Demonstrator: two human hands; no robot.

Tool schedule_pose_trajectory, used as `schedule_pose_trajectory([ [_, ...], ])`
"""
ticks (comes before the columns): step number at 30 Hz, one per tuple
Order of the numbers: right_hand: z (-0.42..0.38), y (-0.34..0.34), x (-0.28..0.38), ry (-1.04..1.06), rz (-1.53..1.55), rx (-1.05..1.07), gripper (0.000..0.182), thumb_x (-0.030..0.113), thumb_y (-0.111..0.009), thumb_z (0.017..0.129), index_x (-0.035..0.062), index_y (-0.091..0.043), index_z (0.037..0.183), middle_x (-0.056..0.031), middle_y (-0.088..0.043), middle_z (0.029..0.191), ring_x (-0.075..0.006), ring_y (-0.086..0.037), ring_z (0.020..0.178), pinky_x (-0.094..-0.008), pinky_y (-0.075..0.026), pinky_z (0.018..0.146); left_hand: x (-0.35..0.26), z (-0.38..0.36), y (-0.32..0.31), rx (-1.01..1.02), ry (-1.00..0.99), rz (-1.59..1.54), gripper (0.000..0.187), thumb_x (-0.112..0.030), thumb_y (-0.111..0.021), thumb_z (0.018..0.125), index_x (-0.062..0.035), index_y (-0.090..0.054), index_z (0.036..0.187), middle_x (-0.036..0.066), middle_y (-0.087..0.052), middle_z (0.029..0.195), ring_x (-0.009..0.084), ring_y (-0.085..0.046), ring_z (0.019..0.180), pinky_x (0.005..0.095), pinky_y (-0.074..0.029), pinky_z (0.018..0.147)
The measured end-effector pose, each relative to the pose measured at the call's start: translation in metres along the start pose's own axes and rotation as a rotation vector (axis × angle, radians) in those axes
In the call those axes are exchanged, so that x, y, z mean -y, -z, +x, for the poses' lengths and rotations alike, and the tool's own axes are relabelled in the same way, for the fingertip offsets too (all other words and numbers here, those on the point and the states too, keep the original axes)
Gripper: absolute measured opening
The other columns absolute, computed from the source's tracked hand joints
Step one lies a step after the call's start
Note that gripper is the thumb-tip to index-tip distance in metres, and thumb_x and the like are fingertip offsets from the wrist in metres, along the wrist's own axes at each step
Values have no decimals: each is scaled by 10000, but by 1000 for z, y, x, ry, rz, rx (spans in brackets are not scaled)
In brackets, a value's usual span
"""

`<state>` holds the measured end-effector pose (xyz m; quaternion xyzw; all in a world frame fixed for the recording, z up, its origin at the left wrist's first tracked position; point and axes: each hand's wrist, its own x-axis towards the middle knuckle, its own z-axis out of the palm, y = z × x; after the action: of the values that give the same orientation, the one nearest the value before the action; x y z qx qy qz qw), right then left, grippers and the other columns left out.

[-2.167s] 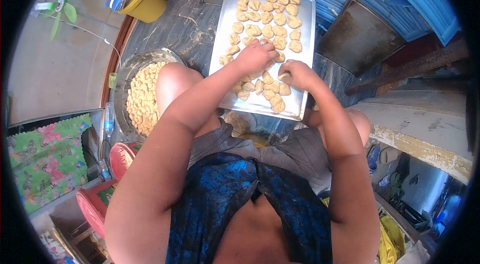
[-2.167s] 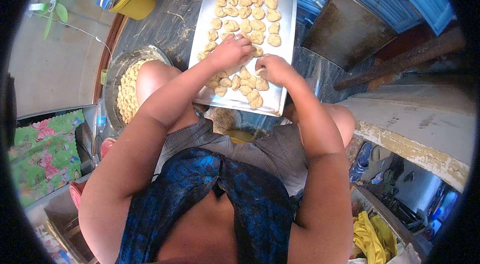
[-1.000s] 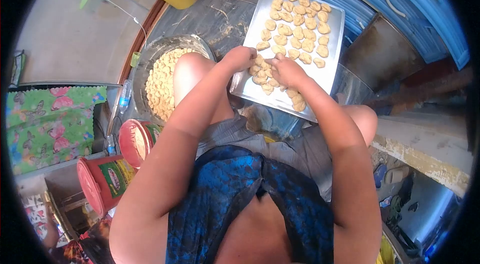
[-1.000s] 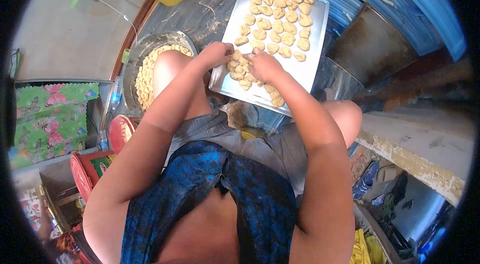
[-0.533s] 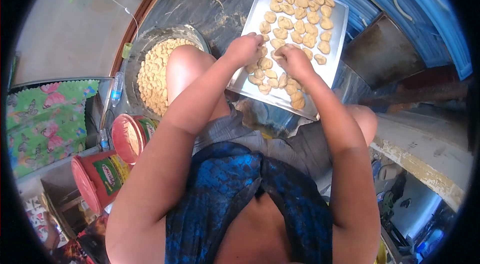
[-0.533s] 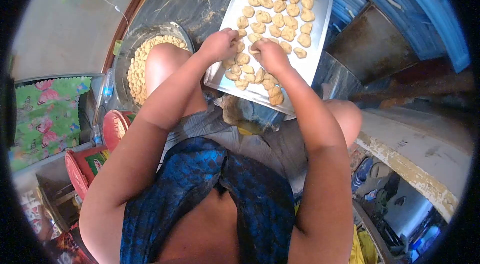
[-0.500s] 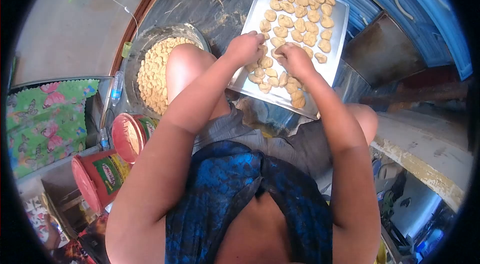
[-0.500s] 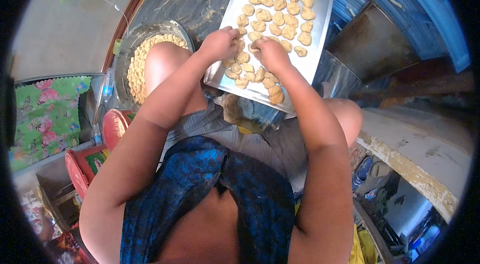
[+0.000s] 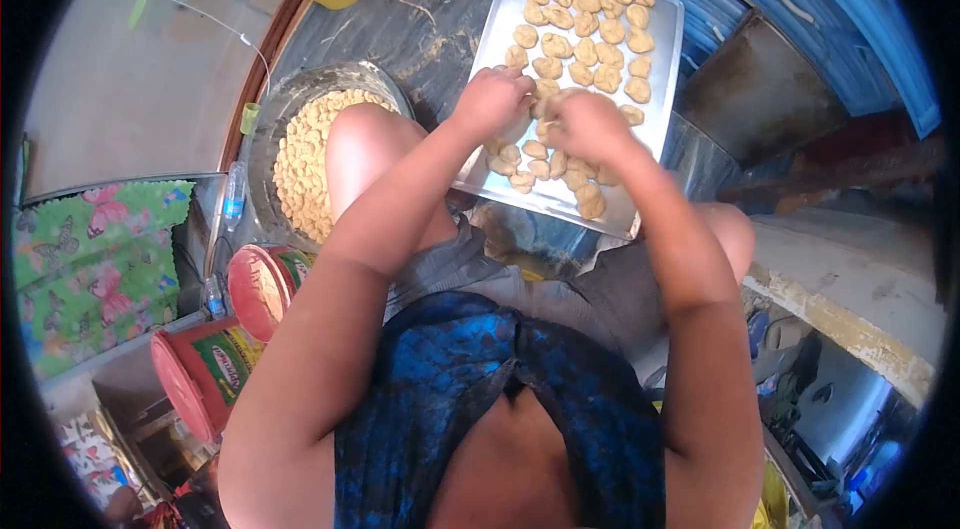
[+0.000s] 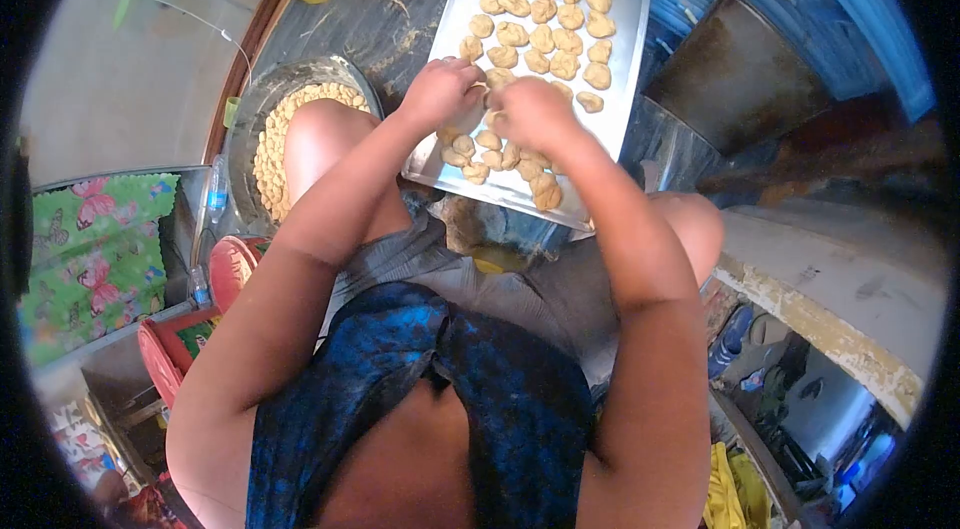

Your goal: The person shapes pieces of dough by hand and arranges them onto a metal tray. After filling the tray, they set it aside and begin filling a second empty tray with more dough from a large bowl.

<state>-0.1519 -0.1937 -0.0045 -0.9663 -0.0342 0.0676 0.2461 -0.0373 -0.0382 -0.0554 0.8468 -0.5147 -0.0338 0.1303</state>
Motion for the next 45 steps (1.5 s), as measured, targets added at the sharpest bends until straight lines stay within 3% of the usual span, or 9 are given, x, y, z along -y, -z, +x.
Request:
schedule_pose_trajectory([
  [9, -13, -20, -37, -110, 92, 11, 224, 249, -624, 798, 58, -645, 911, -167, -635, 912, -329, -592, 914, -406, -466, 795, -31, 0, -11, 28, -157, 2, 126, -209, -632, 735, -113, -632, 816, 50, -578, 890, 235, -586, 862, 377, -435, 781],
  [15, -28, -11, -25, -361, 106, 53, 335, 258, -667, 746, 53, -560, 989, -177, -630, 911, -344, -605, 871, -427, -473, 752, -29, 0, -9, 104, -89, 4, 156, -188, -638, 721, -118, -639, 860, 52, -571, 895, 227, -577, 890, 379, -423, 797],
  [20, -31, -29, -37, -292, 159, 19, 346, 188, -654, 712, 60, -488, 987, -154, -631, 825, -341, -614, 841, -431, -474, 724, -34, 3, -12, -99, -322, -65, 258, -197, -652, 723, -154, -635, 977, 5, -585, 996, 187, -539, 988, 364, -370, 841],
  [23, -34, -8, -52, -272, 304, 15, 325, 129, -636, 711, 32, -529, 1003, -122, -620, 761, -261, -620, 718, -357, -471, 645, -36, 6, -20, -36, -392, -31, 233, -221, -654, 729, -165, -647, 955, 0, -583, 1004, 166, -533, 978, 340, -350, 842],
  [28, -42, -19, -70, -263, 480, -199, 297, 96, -620, 733, 76, -621, 1030, -159, -614, 807, -303, -621, 791, -377, -481, 721, -41, 12, -18, 45, -311, 88, 169, -238, -639, 743, -165, -657, 895, -1, -586, 983, 170, -537, 948, 341, -355, 821],
  [30, -38, -33, -69, -109, 94, -215, 207, 83, -612, 756, 69, -650, 959, -161, -614, 903, -316, -603, 855, -382, -472, 773, -40, 13, -21, 57, -304, 99, 155, -242, -634, 746, -162, -659, 877, -1, -586, 980, 169, -537, 939, 340, -356, 815],
  [35, -43, -23, -65, -119, 87, -204, 180, 130, -584, 796, 84, -658, 953, -149, -616, 945, -331, -590, 878, -400, -468, 788, -44, 16, -18, 116, -266, 72, 177, -204, -622, 751, -143, -646, 915, 11, -582, 992, 172, -532, 945, 338, -356, 821],
  [40, -59, -4, -55, -324, 149, 73, 228, 238, -628, 762, 103, -654, 944, -141, -643, 845, -317, -612, 822, -415, -481, 741, -50, 17, -13, 7, -353, -91, 242, -169, -611, 747, -144, -635, 986, 7, -587, 1020, 186, -527, 971, 355, -356, 839],
  [45, -55, -19, -60, -184, 194, 149, 292, 165, -685, 679, 77, -609, 946, -147, -640, 819, -318, -615, 810, -399, -480, 709, -55, 15, -16, 102, -438, -68, 312, -166, -616, 739, -140, -626, 1050, 4, -585, 1102, 195, -506, 1018, 366, -349, 845],
])
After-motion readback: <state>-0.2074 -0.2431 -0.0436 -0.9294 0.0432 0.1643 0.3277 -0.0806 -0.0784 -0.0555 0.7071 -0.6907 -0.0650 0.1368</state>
